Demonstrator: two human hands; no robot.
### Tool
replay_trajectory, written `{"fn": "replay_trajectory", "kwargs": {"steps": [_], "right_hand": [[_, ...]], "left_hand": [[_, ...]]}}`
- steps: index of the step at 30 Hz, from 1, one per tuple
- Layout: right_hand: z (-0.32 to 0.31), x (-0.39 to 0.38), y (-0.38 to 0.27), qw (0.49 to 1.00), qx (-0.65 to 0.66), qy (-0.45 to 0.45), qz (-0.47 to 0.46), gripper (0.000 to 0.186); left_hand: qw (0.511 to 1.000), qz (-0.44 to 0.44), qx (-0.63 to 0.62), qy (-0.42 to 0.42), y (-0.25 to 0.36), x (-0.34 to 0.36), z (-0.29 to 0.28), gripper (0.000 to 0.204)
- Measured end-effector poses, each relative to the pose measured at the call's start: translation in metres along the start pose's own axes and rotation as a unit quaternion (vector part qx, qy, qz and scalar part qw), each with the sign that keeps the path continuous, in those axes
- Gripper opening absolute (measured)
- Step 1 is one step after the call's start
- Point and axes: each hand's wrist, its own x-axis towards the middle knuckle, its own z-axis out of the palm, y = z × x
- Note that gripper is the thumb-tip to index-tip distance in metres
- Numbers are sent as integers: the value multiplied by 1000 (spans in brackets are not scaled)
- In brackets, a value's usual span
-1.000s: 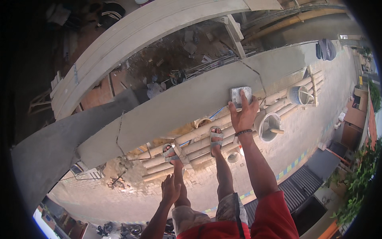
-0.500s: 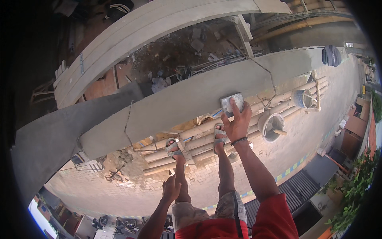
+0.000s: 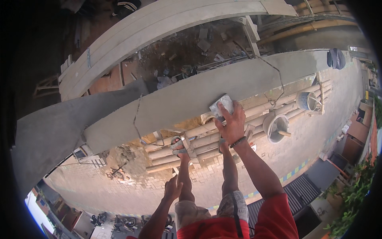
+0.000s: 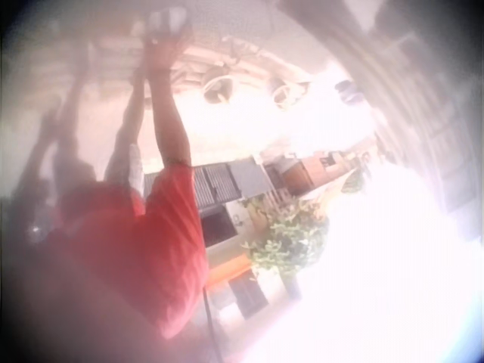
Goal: The person smooths a freshly poured concrete beam using a hand trowel. They repeatedly scrape and level the surface, occasionally wiping the trowel and checking the beam's edges while standing on bamboo scaffolding.
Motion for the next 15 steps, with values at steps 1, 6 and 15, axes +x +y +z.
{"fn": "replay_trajectory", "kwargs": {"steps": [1,6,15], "right_hand": [[-1,7,-12,1000,0,-16,-23,62],[16,46,9,973,20,131,187,60],[30,-15,-85,992,81,-69,-64,61]], "left_hand": [[1000,11,-6,14,-3,0,5,59],[998,6,-55,26,-6,-2,4,59],[997,-11,-72,6,-11,0,15,59]]}}
